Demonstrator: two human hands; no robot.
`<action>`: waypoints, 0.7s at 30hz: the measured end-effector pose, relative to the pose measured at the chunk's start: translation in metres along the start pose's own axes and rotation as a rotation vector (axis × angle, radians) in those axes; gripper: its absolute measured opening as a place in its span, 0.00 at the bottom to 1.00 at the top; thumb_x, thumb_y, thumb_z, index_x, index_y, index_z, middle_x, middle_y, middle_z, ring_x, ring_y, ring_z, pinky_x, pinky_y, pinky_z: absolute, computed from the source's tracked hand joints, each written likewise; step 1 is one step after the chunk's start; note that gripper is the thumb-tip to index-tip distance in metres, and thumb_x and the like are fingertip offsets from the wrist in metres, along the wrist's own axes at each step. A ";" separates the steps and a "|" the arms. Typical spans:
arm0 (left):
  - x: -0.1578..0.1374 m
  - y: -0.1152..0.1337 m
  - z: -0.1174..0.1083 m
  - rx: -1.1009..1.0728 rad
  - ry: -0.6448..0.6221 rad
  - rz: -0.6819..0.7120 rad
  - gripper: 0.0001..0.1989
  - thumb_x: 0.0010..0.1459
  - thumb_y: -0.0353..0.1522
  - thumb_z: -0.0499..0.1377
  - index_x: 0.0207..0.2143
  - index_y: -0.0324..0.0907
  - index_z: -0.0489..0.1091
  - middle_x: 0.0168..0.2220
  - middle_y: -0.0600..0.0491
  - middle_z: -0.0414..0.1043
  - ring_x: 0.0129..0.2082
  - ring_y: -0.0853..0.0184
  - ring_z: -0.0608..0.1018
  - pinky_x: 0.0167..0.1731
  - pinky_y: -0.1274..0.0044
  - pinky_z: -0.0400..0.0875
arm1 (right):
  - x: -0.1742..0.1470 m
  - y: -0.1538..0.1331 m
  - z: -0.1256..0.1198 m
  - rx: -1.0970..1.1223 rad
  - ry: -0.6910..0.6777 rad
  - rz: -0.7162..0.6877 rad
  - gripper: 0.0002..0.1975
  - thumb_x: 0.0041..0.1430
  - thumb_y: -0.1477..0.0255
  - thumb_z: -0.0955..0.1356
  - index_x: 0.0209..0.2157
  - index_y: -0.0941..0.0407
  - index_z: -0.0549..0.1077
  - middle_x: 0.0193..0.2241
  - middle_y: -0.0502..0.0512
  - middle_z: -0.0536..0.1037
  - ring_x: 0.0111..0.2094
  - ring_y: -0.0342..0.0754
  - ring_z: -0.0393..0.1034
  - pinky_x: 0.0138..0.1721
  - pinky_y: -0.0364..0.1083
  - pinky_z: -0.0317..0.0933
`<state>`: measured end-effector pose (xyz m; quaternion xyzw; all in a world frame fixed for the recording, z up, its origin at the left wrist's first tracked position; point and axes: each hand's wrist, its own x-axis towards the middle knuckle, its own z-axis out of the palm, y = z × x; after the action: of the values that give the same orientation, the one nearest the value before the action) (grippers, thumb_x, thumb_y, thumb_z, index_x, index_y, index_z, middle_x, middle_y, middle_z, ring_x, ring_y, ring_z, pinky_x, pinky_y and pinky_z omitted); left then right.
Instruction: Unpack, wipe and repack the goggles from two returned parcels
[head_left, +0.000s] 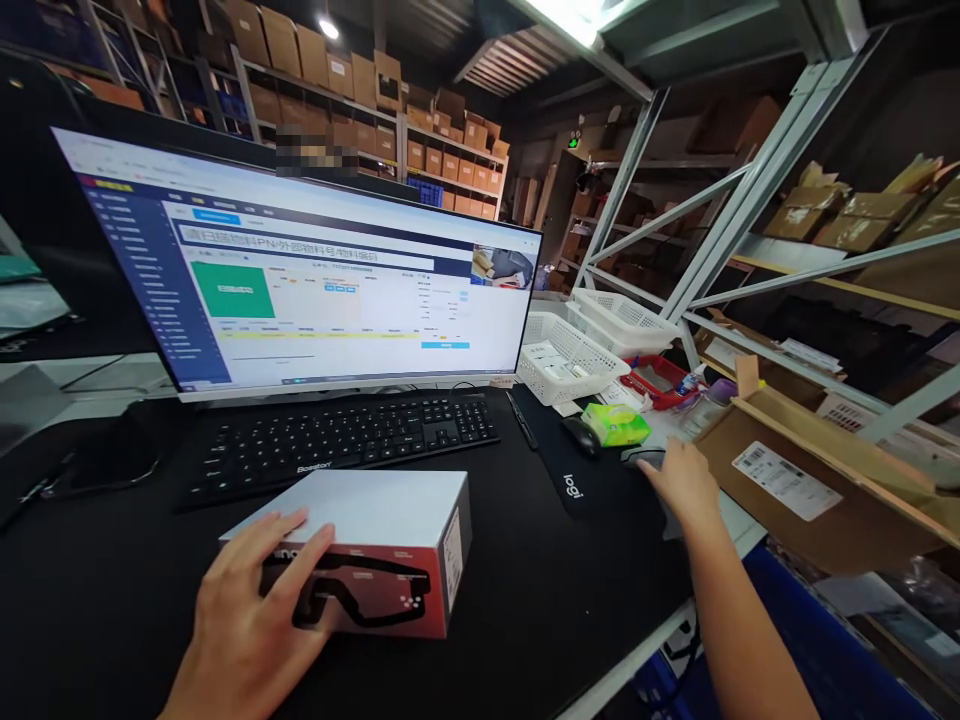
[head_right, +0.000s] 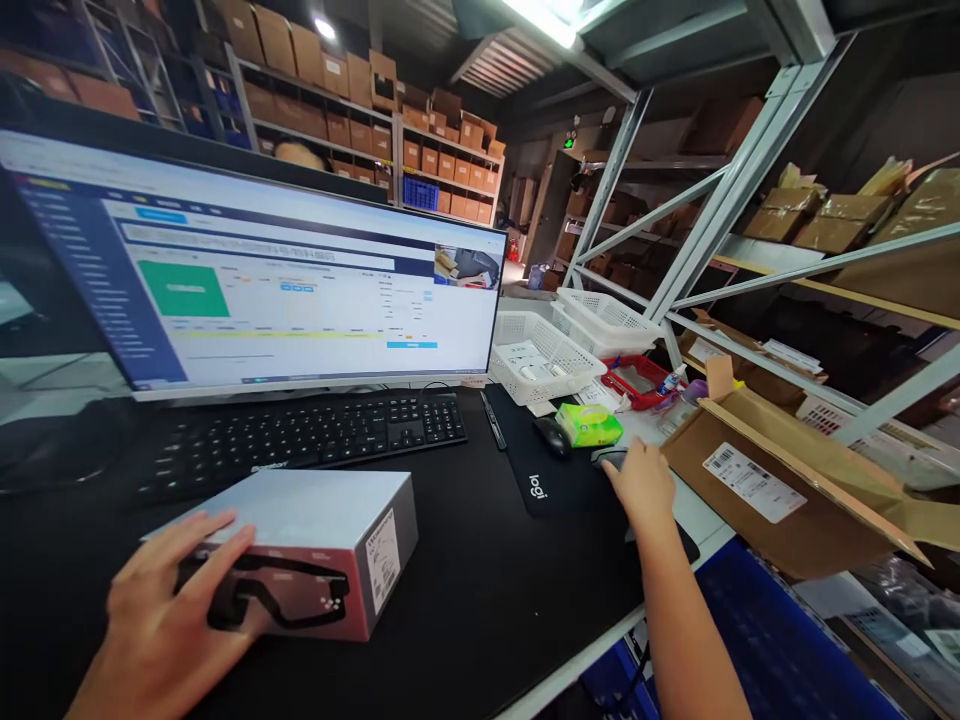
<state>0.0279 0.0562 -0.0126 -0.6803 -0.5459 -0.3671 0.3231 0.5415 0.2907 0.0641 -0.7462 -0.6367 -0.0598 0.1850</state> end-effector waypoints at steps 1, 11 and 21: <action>0.000 0.001 0.000 -0.002 -0.007 -0.001 0.39 0.63 0.28 0.66 0.73 0.47 0.57 0.59 0.33 0.71 0.57 0.35 0.78 0.59 0.43 0.74 | 0.002 -0.012 0.006 -0.017 0.028 -0.078 0.29 0.64 0.63 0.74 0.62 0.64 0.75 0.57 0.81 0.79 0.60 0.72 0.77 0.58 0.63 0.73; -0.014 -0.004 -0.005 -0.039 -0.081 0.037 0.42 0.62 0.30 0.69 0.73 0.54 0.58 0.62 0.37 0.70 0.61 0.39 0.77 0.62 0.47 0.74 | 0.011 -0.091 0.108 0.139 0.054 -0.413 0.29 0.66 0.67 0.72 0.67 0.62 0.73 0.69 0.77 0.69 0.73 0.73 0.61 0.73 0.68 0.57; -0.028 -0.025 0.006 -0.074 -0.154 0.148 0.43 0.63 0.34 0.69 0.76 0.57 0.56 0.64 0.36 0.70 0.59 0.36 0.78 0.58 0.43 0.76 | 0.020 -0.077 0.126 0.154 0.042 -0.325 0.29 0.66 0.67 0.72 0.67 0.57 0.73 0.70 0.72 0.68 0.71 0.68 0.64 0.71 0.65 0.61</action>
<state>0.0005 0.0518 -0.0382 -0.7565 -0.5036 -0.3087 0.2807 0.4517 0.3630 -0.0309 -0.6155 -0.7477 -0.0558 0.2428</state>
